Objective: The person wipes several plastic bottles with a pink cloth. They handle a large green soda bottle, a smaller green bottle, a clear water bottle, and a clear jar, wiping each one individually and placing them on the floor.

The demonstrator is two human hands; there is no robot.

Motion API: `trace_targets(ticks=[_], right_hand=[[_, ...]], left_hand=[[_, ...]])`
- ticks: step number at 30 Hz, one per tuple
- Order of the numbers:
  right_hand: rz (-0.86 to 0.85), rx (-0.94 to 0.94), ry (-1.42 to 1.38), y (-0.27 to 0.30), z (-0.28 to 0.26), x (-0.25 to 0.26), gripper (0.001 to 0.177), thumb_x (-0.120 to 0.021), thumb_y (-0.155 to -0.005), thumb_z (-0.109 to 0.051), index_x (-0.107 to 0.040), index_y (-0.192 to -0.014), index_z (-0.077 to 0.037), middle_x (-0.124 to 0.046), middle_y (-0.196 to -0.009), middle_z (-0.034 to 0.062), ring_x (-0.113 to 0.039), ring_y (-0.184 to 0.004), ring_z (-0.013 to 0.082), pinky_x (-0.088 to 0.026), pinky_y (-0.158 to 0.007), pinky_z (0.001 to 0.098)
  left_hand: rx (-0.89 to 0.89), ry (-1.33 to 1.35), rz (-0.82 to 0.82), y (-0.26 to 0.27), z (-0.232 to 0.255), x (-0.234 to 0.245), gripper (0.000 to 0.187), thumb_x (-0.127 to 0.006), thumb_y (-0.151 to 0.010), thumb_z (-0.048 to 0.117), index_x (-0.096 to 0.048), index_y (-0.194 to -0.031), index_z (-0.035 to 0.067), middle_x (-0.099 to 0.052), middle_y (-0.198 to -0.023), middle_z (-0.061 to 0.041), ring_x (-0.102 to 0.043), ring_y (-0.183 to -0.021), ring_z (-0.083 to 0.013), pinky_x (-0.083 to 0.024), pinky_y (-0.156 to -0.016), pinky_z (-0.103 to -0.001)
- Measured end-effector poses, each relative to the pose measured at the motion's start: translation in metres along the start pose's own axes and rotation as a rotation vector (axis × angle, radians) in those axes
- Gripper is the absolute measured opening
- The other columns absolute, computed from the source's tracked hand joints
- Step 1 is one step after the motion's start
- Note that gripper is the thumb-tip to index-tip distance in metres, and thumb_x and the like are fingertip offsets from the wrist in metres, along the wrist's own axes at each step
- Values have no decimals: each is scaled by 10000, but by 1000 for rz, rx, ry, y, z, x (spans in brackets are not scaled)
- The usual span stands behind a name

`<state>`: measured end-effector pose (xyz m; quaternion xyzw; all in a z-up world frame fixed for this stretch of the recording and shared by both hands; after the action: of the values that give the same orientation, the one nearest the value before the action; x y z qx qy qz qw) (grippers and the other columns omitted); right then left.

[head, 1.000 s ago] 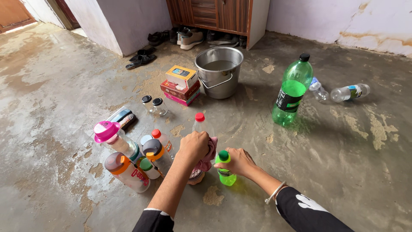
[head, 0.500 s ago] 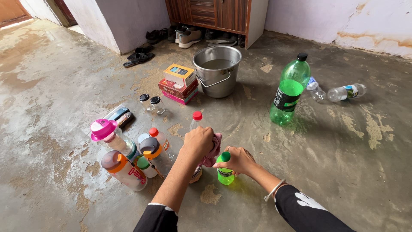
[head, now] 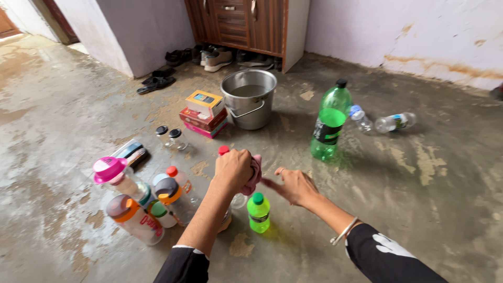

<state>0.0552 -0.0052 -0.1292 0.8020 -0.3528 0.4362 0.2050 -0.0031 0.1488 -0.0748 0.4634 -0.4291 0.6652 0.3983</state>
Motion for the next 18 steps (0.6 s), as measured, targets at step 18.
trace_targets(ticks=[18], right_hand=[[459,-157,-297,49,140,157,271,-638,-952,-258,-698,-855,-12,-701,-623,58,-687,-442,166,-517,-442,306]], left_hand=[[-56,330,473,-50,76,69,209,-528,-943,105,-560,-1142,53,-676,-1018,-214,-666,-921,-433,-529,-725,-524]])
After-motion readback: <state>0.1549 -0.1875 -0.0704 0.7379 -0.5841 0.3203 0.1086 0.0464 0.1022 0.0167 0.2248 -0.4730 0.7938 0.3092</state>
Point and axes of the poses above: each hand's wrist, its own y-axis away from the middle knuckle, its own x-axis out of the back of the hand, z = x × y, the point moved 9 cm from there along -y, towards the middle knuckle
